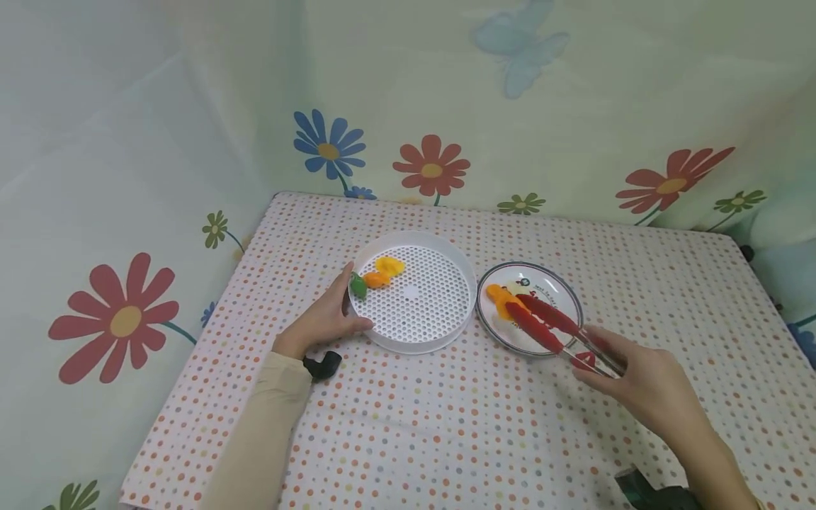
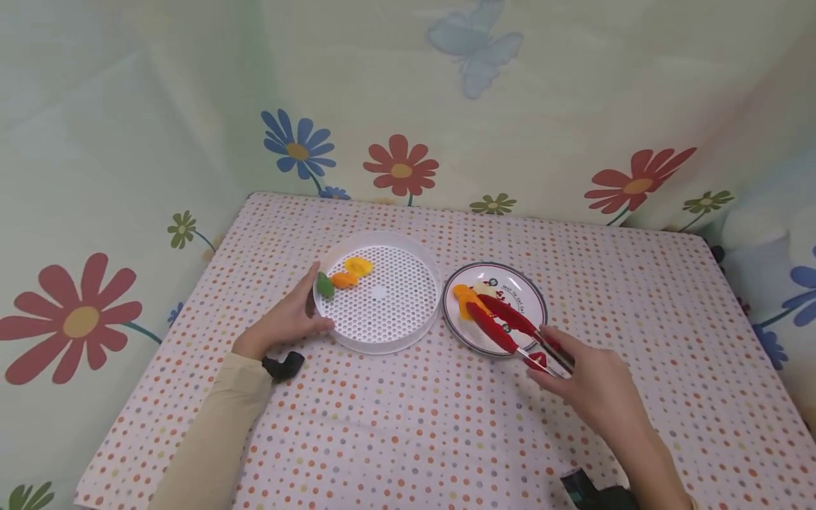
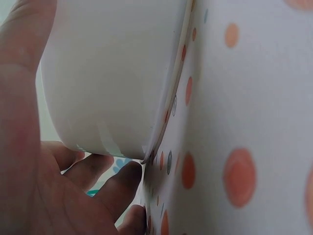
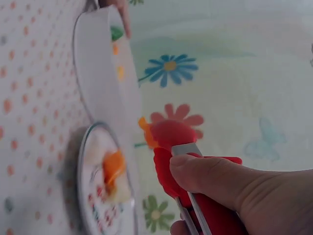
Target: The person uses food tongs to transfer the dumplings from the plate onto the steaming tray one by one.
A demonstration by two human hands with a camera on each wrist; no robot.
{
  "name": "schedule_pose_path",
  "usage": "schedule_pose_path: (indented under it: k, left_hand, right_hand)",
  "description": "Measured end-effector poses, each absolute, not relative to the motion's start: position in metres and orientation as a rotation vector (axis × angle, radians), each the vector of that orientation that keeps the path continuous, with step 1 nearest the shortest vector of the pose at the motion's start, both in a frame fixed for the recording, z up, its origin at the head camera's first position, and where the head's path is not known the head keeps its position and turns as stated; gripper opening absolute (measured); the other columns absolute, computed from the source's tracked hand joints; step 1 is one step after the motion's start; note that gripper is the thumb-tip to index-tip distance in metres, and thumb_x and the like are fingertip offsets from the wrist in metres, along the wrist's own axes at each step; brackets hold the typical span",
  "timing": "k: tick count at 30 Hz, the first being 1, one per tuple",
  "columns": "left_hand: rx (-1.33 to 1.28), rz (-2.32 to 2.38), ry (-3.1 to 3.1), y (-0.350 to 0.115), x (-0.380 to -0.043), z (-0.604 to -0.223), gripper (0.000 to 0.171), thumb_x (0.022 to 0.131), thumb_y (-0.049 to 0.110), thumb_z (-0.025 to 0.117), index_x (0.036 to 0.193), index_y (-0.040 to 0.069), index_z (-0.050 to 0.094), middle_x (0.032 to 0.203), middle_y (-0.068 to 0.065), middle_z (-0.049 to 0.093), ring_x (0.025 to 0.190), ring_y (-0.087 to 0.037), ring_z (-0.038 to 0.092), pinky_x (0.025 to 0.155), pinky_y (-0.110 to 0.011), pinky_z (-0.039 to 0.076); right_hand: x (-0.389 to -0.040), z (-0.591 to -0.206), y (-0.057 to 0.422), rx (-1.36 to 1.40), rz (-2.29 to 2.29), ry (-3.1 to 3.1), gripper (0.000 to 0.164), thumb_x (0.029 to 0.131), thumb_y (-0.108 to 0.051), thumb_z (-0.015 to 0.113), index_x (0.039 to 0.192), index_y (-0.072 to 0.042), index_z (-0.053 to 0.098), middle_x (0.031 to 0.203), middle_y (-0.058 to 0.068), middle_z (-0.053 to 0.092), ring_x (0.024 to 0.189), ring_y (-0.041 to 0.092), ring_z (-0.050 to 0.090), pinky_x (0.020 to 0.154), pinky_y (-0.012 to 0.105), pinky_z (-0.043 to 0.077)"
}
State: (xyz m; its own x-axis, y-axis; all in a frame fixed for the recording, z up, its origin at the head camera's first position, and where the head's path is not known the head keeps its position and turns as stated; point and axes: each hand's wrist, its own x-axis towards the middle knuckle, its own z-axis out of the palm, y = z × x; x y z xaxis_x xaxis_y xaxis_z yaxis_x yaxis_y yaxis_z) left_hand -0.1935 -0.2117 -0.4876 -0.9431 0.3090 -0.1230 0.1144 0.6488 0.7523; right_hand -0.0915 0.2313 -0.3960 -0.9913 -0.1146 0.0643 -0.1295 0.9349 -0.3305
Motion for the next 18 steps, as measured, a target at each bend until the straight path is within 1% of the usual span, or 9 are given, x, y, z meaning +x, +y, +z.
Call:
schedule_pose_path:
  k: [2,5,7,9,11,15,18]
  left_hand:
    - [0.354,1.172,2.63,-0.212,-0.194,-0.487,0.122,0.073,0.054,0.076,0.152,0.027,-0.013,0.161,-0.007,-0.002,0.148,-0.025,0.005,0.119,-0.047,0.016]
    - [0.347,1.161,2.629,-0.211,-0.195,-0.487,0.122,0.073,0.053,0.076,0.152,0.026,-0.013,0.161,-0.007,-0.001,0.148,-0.024,0.006,0.119,-0.046,0.016]
    - [0.323,1.158,2.629,-0.211,-0.195,-0.487,0.122,0.073,0.052,0.077,0.152,0.026,-0.012,0.161,-0.007,0.0,0.148,-0.024,0.007,0.119,-0.046,0.016]
    - [0.292,1.168,2.621,-0.212,-0.196,-0.487,0.122,0.072,0.051,0.078,0.152,0.027,-0.011,0.161,-0.006,0.0,0.148,-0.024,0.007,0.119,-0.046,0.016]
    - [0.275,1.168,2.616,-0.211,-0.196,-0.488,0.12,0.072,0.051,0.078,0.153,0.028,-0.009,0.162,-0.004,0.002,0.148,-0.024,0.007,0.119,-0.046,0.016]
    - [0.276,1.157,2.621,-0.208,-0.197,-0.49,0.12,0.071,0.053,0.078,0.153,0.028,-0.007,0.162,0.0,0.002,0.148,-0.02,0.007,0.119,-0.045,0.016]
    - [0.272,1.175,2.637,-0.211,-0.198,-0.491,0.122,0.07,0.052,0.079,0.153,0.028,-0.006,0.162,0.002,0.003,0.148,-0.019,0.007,0.119,-0.045,0.016]
  right_hand:
    - [-0.095,-0.388,0.218,0.224,0.529,-3.015,0.072,0.065,-0.025,0.087,0.126,0.001,0.059,0.106,0.028,0.067,0.081,0.035,0.064,0.058,0.029,0.052]
    - [-0.11,-0.379,0.188,0.308,0.483,-3.029,0.071,0.067,-0.026,0.085,0.129,-0.003,0.058,0.108,0.026,0.067,0.079,0.032,0.061,0.058,0.034,0.051]
    - [-0.127,-0.379,0.162,0.41,0.473,-3.041,0.07,0.069,-0.026,0.085,0.13,-0.006,0.058,0.109,0.023,0.067,0.082,0.03,0.062,0.062,0.037,0.052]
    - [-0.146,-0.385,0.136,0.528,0.465,-3.055,0.068,0.07,-0.027,0.084,0.13,-0.008,0.058,0.106,0.019,0.07,0.077,0.024,0.06,0.059,0.032,0.048]
    - [-0.161,-0.393,0.114,0.622,0.469,-3.074,0.065,0.071,-0.027,0.084,0.129,-0.009,0.059,0.103,0.014,0.071,0.075,0.021,0.06,0.058,0.03,0.047]
    - [-0.18,-0.408,0.085,0.706,0.439,-3.142,0.062,0.073,-0.03,0.082,0.128,-0.012,0.06,0.103,0.011,0.072,0.07,0.017,0.054,0.054,0.023,0.041]
    - [-0.187,-0.416,0.07,0.766,0.447,-3.137,0.062,0.073,-0.031,0.082,0.128,-0.012,0.061,0.11,0.012,0.07,0.075,0.017,0.058,0.059,0.024,0.046]
